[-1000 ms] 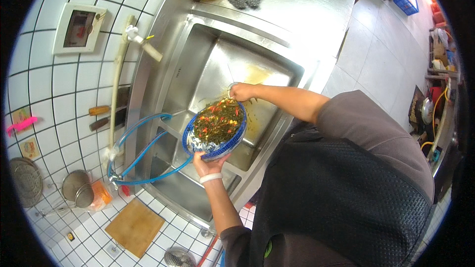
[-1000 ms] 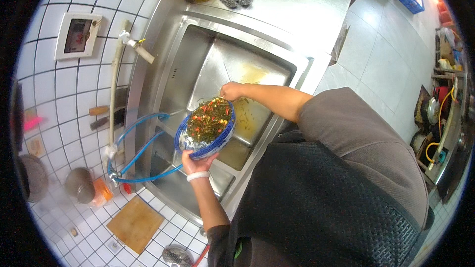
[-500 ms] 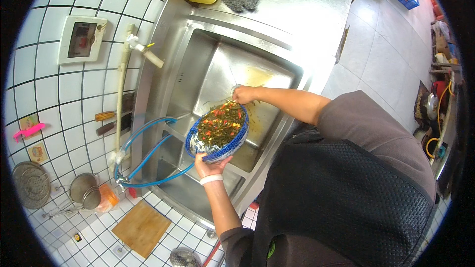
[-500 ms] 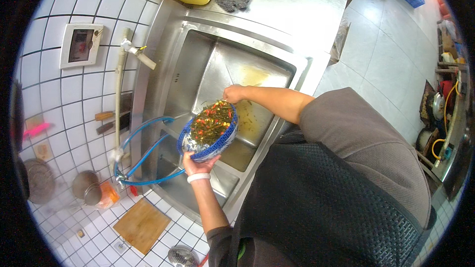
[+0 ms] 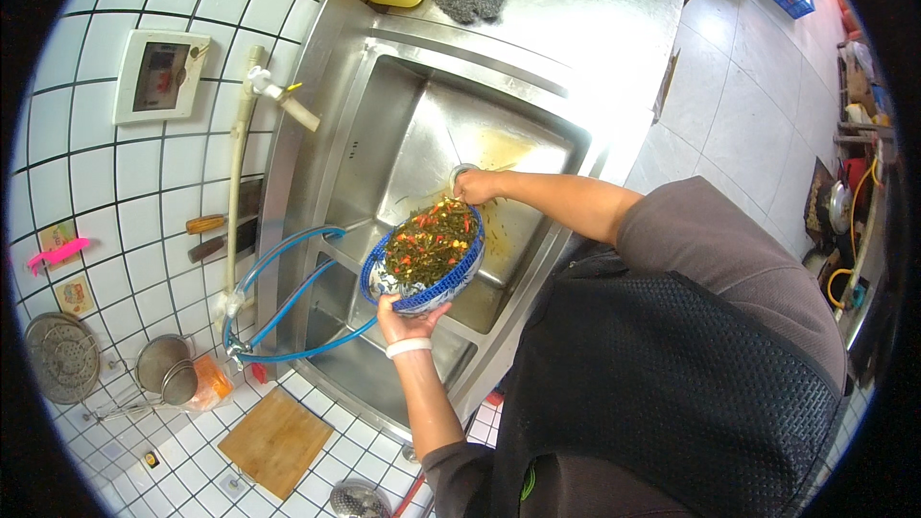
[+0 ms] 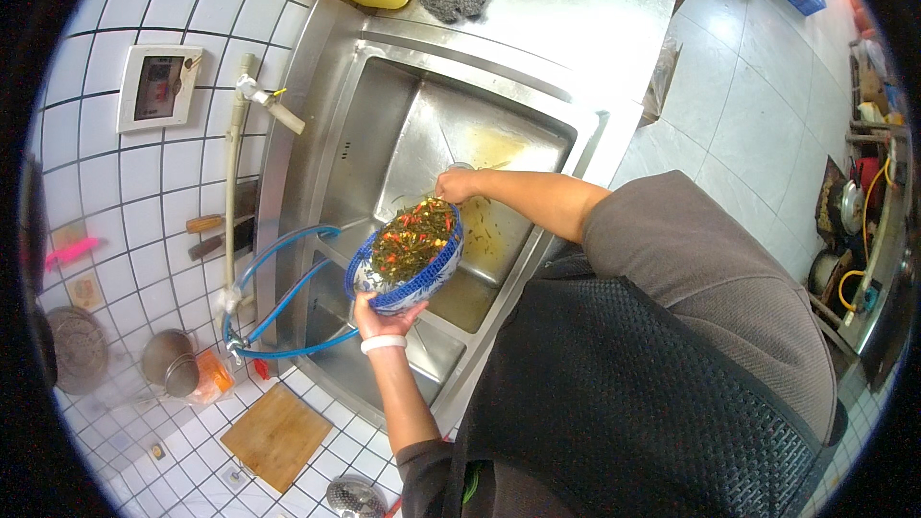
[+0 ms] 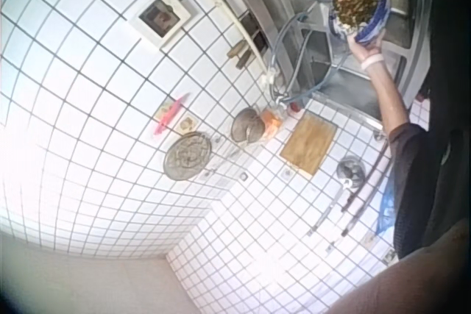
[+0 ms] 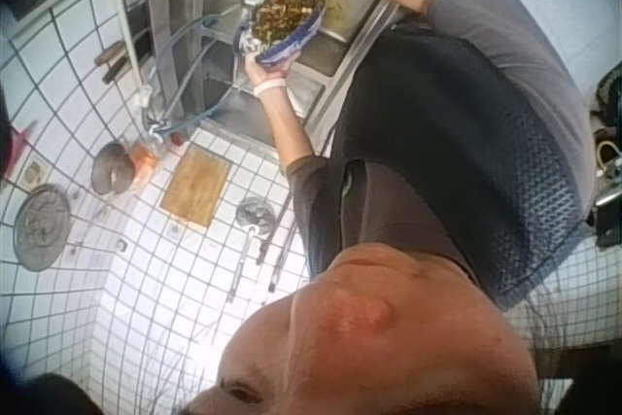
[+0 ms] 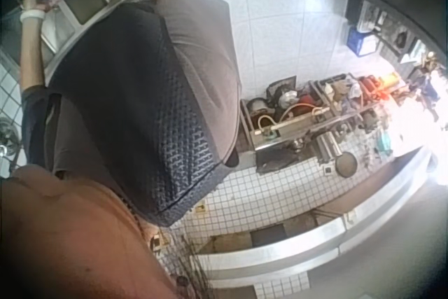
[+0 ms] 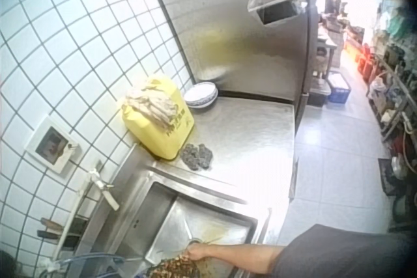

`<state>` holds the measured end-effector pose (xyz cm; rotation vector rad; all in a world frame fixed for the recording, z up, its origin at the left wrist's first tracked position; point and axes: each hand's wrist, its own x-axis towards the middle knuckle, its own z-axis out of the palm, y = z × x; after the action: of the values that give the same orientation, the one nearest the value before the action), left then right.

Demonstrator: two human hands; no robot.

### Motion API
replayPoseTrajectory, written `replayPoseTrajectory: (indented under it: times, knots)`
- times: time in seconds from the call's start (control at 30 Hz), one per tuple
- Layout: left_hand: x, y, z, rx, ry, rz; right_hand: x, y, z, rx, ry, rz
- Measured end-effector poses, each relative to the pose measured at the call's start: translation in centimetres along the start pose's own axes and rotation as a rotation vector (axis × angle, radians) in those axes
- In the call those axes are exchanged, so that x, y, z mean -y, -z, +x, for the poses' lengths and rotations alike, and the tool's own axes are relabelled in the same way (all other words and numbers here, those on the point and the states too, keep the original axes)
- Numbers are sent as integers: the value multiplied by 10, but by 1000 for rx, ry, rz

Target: The person stir-fries small brown items in a large wok using a metal spatula, then transfers the cooked contents into a metal bowl. The person then moves to a sink area, picks up a bowl of mixed vegetables, and transfers the contents into a larger plastic container.

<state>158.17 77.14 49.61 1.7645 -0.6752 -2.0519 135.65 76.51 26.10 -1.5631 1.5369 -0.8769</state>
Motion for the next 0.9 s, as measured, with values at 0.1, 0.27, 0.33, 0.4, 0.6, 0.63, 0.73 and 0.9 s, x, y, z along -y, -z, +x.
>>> replayPoseTrajectory:
  times: [0.1, 0.27, 0.33, 0.4, 0.6, 0.63, 0.73, 0.9]
  knots:
    - [-1, -2, -1, -5, -7, 7, 5, 4, -4, 7, -27, 26]
    - [1, -1, -6, 6, -8, 25, 23, 13, -16, 81, -141, 94]
    - [-2, -5, -7, 26, -13, 33, 10, 7, -6, 98, -160, 114]
    - [-3, -4, -5, 22, -10, 34, 4, 3, -3, 67, -103, 67]
    - [-3, -6, -6, -3, -11, 32, -4, -5, 2, 53, -97, 48]
    - [-4, -7, -6, -6, -13, 32, -3, -4, 2, 47, -94, 42]
    - [0, 1, -7, 2, 4, 22, 16, 1, -13, 78, -133, 94]
    - [-6, -9, -8, 11, 5, 41, -4, -9, -3, -13, -51, 65]
